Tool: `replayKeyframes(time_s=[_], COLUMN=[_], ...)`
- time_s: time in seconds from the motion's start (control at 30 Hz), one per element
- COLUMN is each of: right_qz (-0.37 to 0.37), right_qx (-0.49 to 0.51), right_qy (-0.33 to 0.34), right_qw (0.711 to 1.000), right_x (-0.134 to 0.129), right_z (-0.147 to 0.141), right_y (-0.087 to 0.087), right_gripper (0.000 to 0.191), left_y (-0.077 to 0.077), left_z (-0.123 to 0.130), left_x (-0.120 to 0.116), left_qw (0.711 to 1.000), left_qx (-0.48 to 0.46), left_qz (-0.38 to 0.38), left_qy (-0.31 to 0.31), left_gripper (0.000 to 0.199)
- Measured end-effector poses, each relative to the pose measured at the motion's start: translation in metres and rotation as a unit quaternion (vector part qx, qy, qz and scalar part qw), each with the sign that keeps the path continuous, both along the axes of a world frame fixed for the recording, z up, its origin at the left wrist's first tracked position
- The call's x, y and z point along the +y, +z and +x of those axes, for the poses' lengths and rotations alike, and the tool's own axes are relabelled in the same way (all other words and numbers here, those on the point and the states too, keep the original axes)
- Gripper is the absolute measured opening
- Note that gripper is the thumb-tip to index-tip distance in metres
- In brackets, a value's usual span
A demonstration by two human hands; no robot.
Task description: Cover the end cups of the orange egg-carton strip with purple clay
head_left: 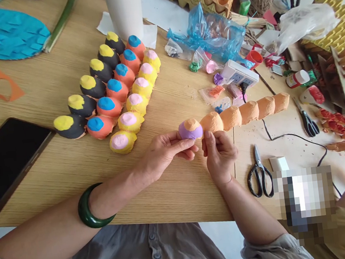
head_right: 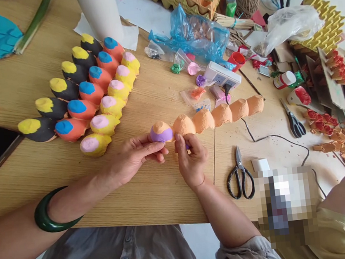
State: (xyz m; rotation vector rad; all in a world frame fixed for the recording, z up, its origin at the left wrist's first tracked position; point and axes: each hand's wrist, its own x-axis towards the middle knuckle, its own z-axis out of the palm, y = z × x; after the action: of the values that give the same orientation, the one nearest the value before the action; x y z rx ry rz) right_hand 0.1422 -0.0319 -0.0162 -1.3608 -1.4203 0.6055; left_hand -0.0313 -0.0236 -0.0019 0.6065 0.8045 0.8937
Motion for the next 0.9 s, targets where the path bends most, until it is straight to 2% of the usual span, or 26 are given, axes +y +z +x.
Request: replayKeyframes(time_s=[0.13, 0.2, 0.3, 0.37, 0.47, 0.53, 0.73, 0.9], right_qz=[-0.007, -0.009, -0.026, -0.044, -0.056, -0.055, -0.047, -0.053], right_qx=[0.002, 0.028, 0.104, 0.142, 0.158, 0.154, 0.14, 0.135], right_qy=[-0.007, -0.006, 0.004, 0.005, 0.004, 0.009, 0.037, 0.035], right_qw=[1.0, 1.0, 0.994, 0.989, 0.986, 0.986, 0.988, 0.989], right_x=[0.001, 0.003, 0.008, 0.01, 0.012, 0.011, 0.008, 0.008], right_z=[-0.001, -0.002, -0.002, -0.001, 0.001, 0.002, 0.002, 0.003], right_y=[0.005, 0.01, 0.014, 0.014, 0.011, 0.01, 0.009, 0.008], right_gripper=[0.05, 0.051, 0.053, 0.053, 0.053, 0.052, 0.05, 0.052], left_y=[0.002, 0.003, 0.004, 0.004, 0.004, 0.003, 0.001, 0.004], left_z=[0.0, 0.0, 0.0, -0.001, -0.003, -0.004, -0.003, -0.005], left_x=[-0.001, -0.001, 0.0, 0.002, 0.004, 0.005, 0.004, 0.004], left_qw=[0.999, 0.999, 0.994, 0.988, 0.98, 0.977, 0.989, 0.995], left_qx=[0.033, 0.002, -0.099, -0.144, -0.173, -0.18, -0.144, -0.102], left_qz=[0.038, 0.036, 0.002, -0.041, -0.103, -0.111, -0.042, 0.014], left_qy=[-0.006, -0.026, -0.047, -0.036, -0.009, -0.009, 0.011, 0.006], left_gripper=[0.036, 0.036, 0.041, 0.033, 0.027, 0.029, 0.028, 0.031])
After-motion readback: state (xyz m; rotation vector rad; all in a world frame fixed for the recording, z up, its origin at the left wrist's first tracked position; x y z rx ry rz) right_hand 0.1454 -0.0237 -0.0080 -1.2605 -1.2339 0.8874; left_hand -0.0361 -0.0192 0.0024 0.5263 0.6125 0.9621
